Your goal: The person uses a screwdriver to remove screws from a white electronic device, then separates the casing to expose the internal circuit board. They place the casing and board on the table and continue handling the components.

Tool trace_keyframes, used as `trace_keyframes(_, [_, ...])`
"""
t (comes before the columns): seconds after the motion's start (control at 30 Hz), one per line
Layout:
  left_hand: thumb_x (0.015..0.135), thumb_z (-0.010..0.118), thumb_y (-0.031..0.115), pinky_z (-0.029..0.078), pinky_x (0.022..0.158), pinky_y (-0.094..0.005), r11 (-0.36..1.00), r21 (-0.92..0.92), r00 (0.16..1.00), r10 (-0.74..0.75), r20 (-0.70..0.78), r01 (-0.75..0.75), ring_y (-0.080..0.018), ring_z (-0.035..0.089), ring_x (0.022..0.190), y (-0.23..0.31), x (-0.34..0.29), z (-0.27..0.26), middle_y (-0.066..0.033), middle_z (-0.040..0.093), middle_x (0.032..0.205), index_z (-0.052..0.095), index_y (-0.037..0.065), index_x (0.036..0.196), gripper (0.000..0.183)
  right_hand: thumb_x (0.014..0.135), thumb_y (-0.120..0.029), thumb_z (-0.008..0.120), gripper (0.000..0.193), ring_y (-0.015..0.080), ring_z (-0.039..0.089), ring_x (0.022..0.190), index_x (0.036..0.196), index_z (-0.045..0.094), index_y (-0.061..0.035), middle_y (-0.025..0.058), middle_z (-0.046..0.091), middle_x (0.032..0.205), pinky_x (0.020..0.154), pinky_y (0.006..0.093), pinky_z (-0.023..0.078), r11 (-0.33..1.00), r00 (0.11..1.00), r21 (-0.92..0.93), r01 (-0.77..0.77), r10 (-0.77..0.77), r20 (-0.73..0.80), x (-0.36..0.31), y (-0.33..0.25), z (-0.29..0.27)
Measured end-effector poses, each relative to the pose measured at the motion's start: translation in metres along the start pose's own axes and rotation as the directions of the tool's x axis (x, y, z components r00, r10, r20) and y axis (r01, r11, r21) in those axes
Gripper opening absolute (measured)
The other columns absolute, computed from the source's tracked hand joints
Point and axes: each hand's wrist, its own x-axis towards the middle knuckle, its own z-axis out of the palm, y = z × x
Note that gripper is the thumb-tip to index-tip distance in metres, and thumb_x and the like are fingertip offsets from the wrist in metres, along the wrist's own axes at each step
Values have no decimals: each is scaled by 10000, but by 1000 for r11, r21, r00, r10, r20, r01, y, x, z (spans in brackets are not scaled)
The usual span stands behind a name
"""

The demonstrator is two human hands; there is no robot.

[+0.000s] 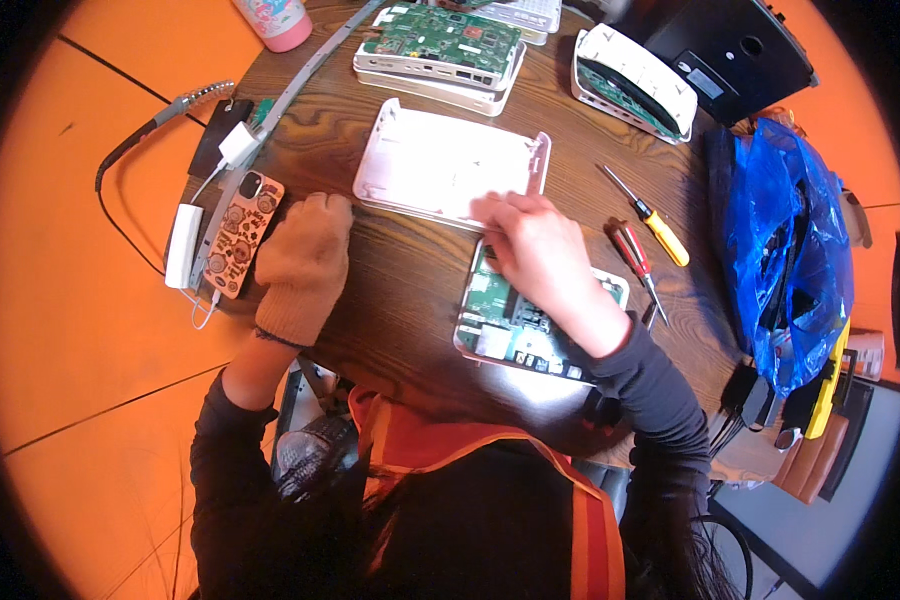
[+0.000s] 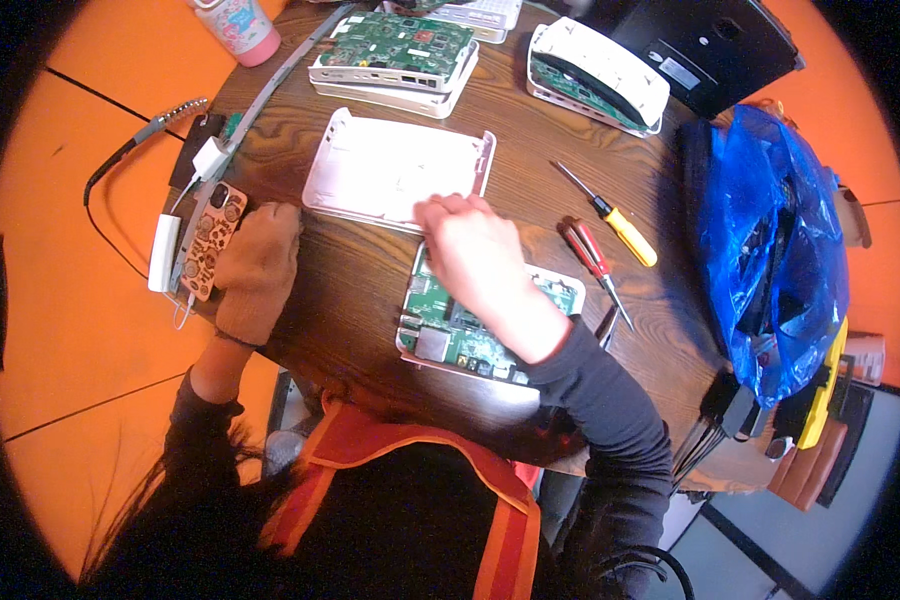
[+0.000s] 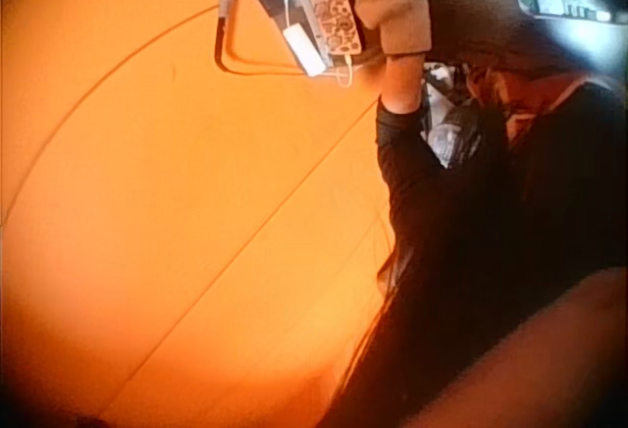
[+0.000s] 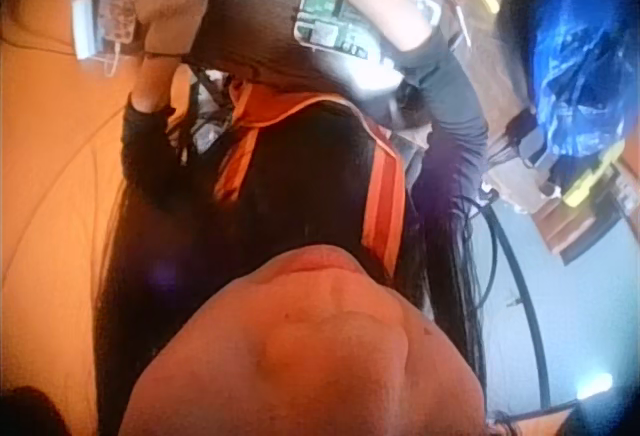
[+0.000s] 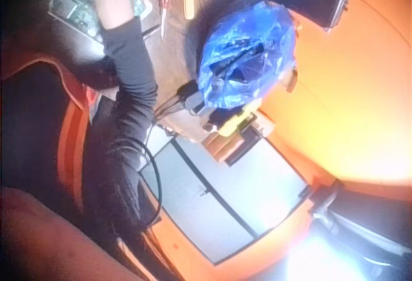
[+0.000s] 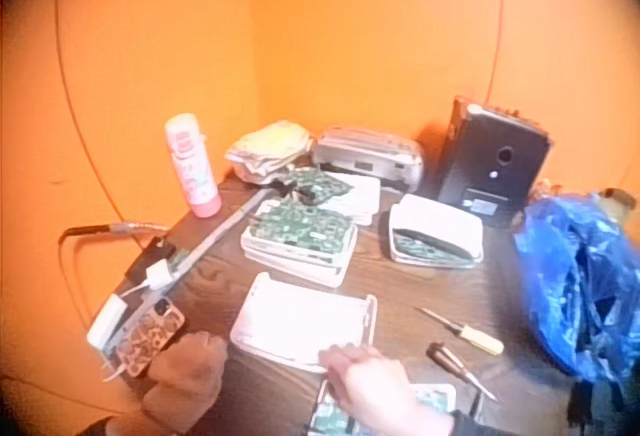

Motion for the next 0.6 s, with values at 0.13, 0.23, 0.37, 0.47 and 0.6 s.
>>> trace_keyframes(0.13, [798,562,74,465,675,-433,999,32,1000,-3,-1,3,-348,556,823,0,0,1,-158,549,868,509,29,867,98,784,-70,570,149,299,635,787,931,587,-93,101,601,794,627,403,540,998,996,-14,-68,68,60,-16,16,-21])
trace_keyframes(0.23, [799,558,63,465,673,-426,999,44,999,30,-35,-28,-345,554,823,-1,0,1,-161,546,867,509,30,887,106,782,-54,575,170,299,640,730,943,605,-98,95,615,776,624,405,529,995,995,13,-98,97,35,-23,27,-33])
trace_keyframes(0.37, [796,541,30,463,662,-415,996,-5,992,83,-95,-84,-341,552,818,-2,-6,-1,-163,539,859,514,29,935,142,737,-70,645,106,334,637,751,829,639,-16,162,648,795,665,396,502,944,938,-151,-294,316,146,-26,46,-51])
trace_keyframes(0.47, [777,532,-8,461,659,-400,982,-3,952,180,-247,-187,-337,543,799,-5,-13,-2,-161,526,856,505,28,956,185,754,-90,641,102,331,643,772,848,664,-58,147,663,810,675,395,514,906,926,-318,-280,343,160,-29,62,-64])
trace_keyframes(0.6, [751,536,-52,460,691,-404,987,-20,981,158,-116,-161,-345,529,808,-15,-9,1,-169,522,884,492,21,987,250,759,-96,647,92,331,641,768,837,682,-62,156,660,795,673,395,514,876,901,-329,-354,414,131,-30,82,-73])
